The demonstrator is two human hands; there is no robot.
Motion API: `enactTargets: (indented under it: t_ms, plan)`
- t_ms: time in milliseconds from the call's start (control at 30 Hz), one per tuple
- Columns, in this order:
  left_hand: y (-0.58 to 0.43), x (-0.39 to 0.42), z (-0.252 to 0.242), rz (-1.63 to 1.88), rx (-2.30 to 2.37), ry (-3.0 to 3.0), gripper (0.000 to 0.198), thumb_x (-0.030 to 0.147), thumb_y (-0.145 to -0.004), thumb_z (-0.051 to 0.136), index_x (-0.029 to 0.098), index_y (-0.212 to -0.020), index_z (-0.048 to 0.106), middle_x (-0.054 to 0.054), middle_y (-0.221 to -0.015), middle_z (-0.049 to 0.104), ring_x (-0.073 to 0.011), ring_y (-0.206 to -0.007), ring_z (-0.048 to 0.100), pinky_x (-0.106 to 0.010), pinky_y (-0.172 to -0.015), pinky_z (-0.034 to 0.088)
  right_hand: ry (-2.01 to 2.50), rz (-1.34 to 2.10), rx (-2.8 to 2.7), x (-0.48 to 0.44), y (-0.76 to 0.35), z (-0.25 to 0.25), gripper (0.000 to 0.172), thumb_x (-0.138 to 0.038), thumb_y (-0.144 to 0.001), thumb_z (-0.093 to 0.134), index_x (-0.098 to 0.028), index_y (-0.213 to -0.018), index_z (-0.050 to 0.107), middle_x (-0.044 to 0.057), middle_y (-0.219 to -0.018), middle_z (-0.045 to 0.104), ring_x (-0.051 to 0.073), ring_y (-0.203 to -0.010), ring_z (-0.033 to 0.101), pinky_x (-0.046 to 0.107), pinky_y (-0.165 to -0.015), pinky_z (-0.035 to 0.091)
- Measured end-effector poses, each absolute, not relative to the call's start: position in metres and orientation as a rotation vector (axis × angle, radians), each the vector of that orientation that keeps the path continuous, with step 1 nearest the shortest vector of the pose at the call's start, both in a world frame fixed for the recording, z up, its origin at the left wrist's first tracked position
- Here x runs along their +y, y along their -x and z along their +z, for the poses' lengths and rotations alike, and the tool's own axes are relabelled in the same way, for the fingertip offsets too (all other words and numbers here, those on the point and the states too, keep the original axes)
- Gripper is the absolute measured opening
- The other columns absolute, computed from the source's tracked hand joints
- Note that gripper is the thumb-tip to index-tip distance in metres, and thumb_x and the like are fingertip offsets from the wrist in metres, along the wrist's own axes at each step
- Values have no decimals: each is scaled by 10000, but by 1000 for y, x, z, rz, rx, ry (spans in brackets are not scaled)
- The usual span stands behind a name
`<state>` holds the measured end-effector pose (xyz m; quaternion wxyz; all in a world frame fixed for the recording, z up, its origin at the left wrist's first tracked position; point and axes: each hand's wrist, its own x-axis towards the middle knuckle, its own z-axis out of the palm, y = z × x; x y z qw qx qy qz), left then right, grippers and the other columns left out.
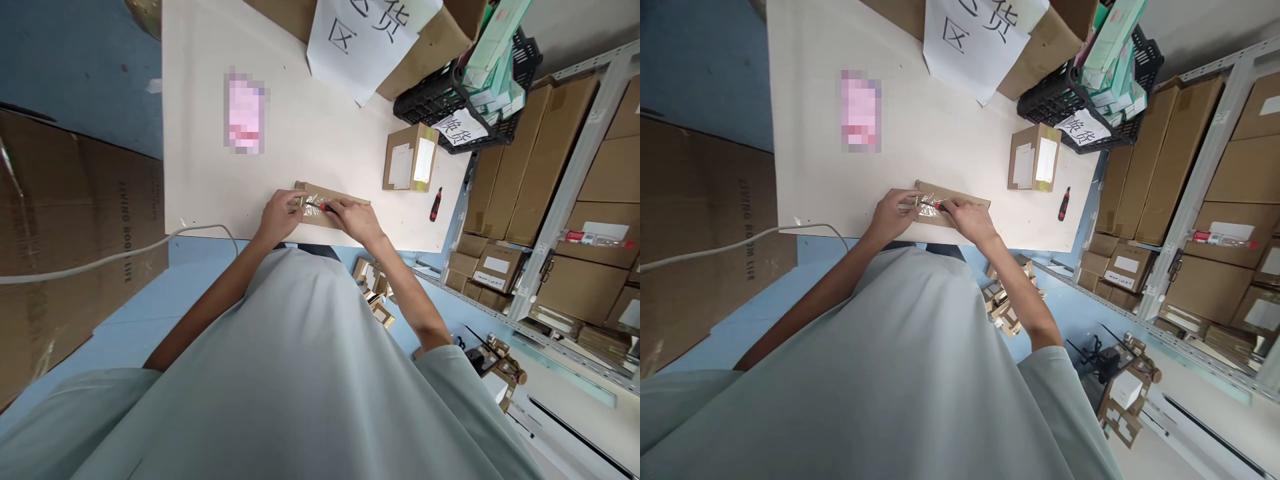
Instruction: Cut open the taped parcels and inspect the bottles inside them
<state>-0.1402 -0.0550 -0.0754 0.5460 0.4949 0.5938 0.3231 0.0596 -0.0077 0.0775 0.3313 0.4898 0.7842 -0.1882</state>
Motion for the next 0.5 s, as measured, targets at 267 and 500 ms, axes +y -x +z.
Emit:
enactTargets:
  t_ms: [267, 500]
  plan:
    - [137, -56, -81, 781, 1394, -1136, 447, 154, -934, 710, 271, -1352, 819, -92, -1417, 718, -250, -1138, 770, -406, -992, 711, -1148, -376, 2057, 2, -48, 87, 458, -299, -1254, 327, -221, -1582, 637, 188, -1409, 766, 307, -1237, 751, 363, -912, 520]
    - [134, -58, -82, 804, 1414, -1101, 428, 192, -920, 706, 276, -1324, 820, -86, -1404, 715, -244, -1119, 759, -413, -1000, 707, -1042, -390, 2018, 13, -35, 99, 498, -112, -1184, 328, -167, -1559, 651, 227, -1414, 763, 329, -1245, 759, 391, -907, 522]
